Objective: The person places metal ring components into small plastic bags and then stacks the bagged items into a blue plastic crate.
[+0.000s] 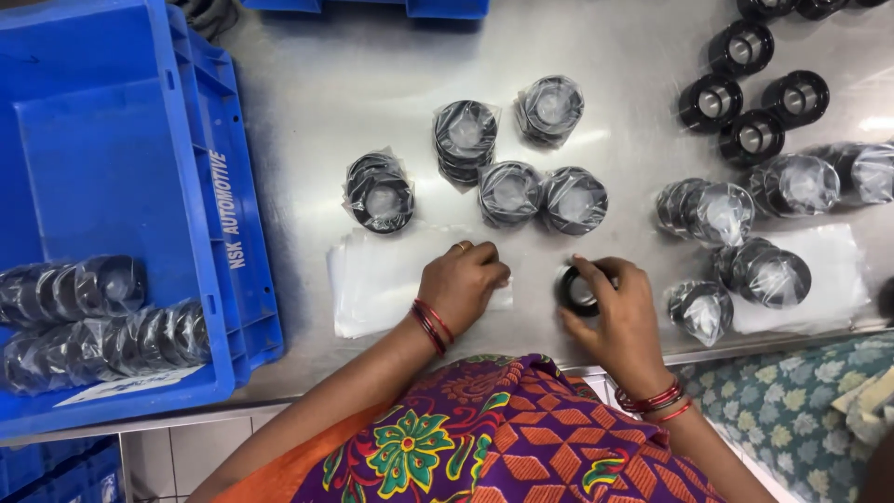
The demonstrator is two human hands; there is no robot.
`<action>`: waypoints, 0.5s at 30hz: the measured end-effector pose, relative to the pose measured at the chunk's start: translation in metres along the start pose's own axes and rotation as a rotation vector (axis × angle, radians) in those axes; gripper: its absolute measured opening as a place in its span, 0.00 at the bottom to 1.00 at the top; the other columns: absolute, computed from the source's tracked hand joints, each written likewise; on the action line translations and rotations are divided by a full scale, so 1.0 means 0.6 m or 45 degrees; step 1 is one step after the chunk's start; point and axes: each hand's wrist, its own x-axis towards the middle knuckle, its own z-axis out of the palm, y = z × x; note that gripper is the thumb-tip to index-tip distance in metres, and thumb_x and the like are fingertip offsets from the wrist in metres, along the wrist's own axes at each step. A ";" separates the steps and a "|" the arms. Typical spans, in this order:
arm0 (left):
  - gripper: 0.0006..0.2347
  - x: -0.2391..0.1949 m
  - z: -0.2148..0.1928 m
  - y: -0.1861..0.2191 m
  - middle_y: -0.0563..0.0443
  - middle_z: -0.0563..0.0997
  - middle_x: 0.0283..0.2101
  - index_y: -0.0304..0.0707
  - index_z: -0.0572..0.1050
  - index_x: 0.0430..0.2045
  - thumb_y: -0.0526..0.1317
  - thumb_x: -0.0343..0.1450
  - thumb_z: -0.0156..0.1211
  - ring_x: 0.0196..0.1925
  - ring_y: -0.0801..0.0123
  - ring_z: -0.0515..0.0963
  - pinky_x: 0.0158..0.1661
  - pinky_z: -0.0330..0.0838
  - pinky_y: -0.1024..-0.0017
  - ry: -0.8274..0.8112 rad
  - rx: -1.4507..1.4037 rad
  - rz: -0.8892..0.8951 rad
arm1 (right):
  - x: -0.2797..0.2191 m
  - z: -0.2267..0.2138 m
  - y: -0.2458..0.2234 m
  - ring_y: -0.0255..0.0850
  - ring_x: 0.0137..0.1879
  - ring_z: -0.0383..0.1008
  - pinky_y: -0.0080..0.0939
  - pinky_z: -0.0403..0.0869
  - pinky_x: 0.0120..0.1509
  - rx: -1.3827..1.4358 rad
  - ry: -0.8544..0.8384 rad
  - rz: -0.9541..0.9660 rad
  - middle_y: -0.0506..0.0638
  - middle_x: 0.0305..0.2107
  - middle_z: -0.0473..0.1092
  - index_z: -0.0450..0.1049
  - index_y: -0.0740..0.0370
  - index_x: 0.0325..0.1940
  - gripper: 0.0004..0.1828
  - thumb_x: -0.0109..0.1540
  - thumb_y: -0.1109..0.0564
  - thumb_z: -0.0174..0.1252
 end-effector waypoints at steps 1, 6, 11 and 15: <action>0.01 -0.003 0.001 -0.001 0.55 0.79 0.32 0.46 0.83 0.24 0.37 0.65 0.65 0.39 0.59 0.79 0.34 0.74 0.64 0.002 0.003 0.002 | -0.002 -0.002 0.004 0.59 0.55 0.69 0.53 0.68 0.61 0.000 0.004 -0.001 0.62 0.49 0.69 0.72 0.62 0.63 0.41 0.45 0.57 0.74; 0.03 -0.015 0.005 -0.017 0.55 0.83 0.33 0.46 0.84 0.29 0.39 0.68 0.64 0.35 0.58 0.82 0.37 0.76 0.64 -0.018 -0.229 0.031 | 0.006 0.000 0.031 0.45 0.56 0.71 0.44 0.72 0.60 1.237 -0.443 0.490 0.55 0.52 0.70 0.59 0.58 0.65 0.47 0.45 0.60 0.73; 0.04 -0.012 -0.023 -0.004 0.53 0.85 0.36 0.44 0.83 0.31 0.39 0.67 0.67 0.36 0.63 0.85 0.38 0.77 0.67 -0.152 -0.507 -0.203 | 0.038 0.011 0.046 0.40 0.53 0.73 0.41 0.75 0.53 1.379 -0.692 0.622 0.56 0.49 0.72 0.58 0.58 0.59 0.39 0.48 0.61 0.71; 0.04 -0.020 0.015 -0.037 0.48 0.86 0.45 0.34 0.75 0.34 0.34 0.71 0.63 0.52 0.69 0.84 0.56 0.75 0.67 -0.161 -1.263 -0.133 | 0.064 0.021 0.002 0.50 0.43 0.74 0.45 0.72 0.46 0.894 -0.790 0.858 0.73 0.41 0.74 0.61 0.66 0.59 0.27 0.63 0.58 0.67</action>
